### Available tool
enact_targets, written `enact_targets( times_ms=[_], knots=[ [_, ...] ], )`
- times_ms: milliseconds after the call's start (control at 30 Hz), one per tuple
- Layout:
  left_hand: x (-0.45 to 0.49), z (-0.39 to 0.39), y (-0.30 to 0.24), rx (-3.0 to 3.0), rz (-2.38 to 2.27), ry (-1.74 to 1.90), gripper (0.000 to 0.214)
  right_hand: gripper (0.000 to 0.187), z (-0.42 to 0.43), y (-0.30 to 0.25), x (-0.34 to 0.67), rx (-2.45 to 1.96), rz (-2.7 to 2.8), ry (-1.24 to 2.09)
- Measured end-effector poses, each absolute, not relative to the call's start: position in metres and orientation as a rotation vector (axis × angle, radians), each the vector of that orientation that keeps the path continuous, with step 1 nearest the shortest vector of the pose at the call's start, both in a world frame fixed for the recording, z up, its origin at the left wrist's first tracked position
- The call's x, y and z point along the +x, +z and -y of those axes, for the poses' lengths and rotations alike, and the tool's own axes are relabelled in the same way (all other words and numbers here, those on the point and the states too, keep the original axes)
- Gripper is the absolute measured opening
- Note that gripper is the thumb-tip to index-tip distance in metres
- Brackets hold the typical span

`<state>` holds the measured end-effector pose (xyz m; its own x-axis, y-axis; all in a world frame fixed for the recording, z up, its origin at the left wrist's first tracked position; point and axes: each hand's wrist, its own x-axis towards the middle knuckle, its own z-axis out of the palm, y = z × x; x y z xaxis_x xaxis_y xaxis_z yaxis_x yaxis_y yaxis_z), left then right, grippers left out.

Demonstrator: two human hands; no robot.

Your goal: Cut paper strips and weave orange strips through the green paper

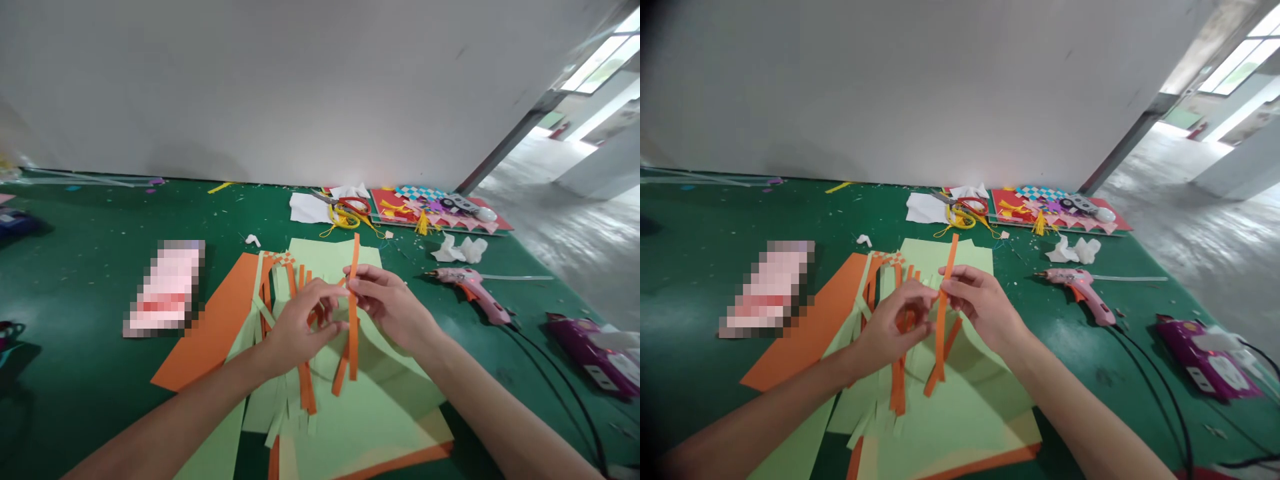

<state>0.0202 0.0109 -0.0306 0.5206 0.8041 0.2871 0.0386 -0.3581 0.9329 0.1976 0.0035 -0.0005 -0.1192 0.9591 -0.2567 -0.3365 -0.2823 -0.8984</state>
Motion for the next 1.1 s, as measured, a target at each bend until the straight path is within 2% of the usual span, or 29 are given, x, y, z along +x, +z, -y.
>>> enact_targets(
  times_ms=[100, 200, 400, 600, 1000, 1100],
  knots=[
    [0.02, -0.01, -0.028, 1.927, -0.62, 0.911, 0.015, 0.021, -0.003, -0.004, 0.195, -1.107, 0.912, 1.549],
    [0.019, -0.011, -0.025, 1.915, -0.679, 0.905, 0.01, 0.018, -0.003, -0.006, 0.192, -1.154, 1.014, 1.429],
    [0.021, -0.015, -0.023, 1.72, -0.943, 0.99, 0.015, 0.011, 0.0, -0.007, 0.187, -1.316, 1.323, 1.215],
    [0.023, -0.019, -0.024, 1.455, -0.991, 0.957, 0.023, 0.019, 0.001, -0.013, 0.184, -1.301, 1.446, 1.097],
    [0.022, -0.02, -0.027, 1.421, -1.014, 0.814, 0.029, 0.033, 0.0, -0.01, 0.188, -1.29, 1.431, 1.097],
    [0.022, -0.019, -0.028, 1.468, -0.997, 0.79, 0.029, 0.03, -0.001, -0.008, 0.188, -1.314, 1.42, 1.086]
  ],
)
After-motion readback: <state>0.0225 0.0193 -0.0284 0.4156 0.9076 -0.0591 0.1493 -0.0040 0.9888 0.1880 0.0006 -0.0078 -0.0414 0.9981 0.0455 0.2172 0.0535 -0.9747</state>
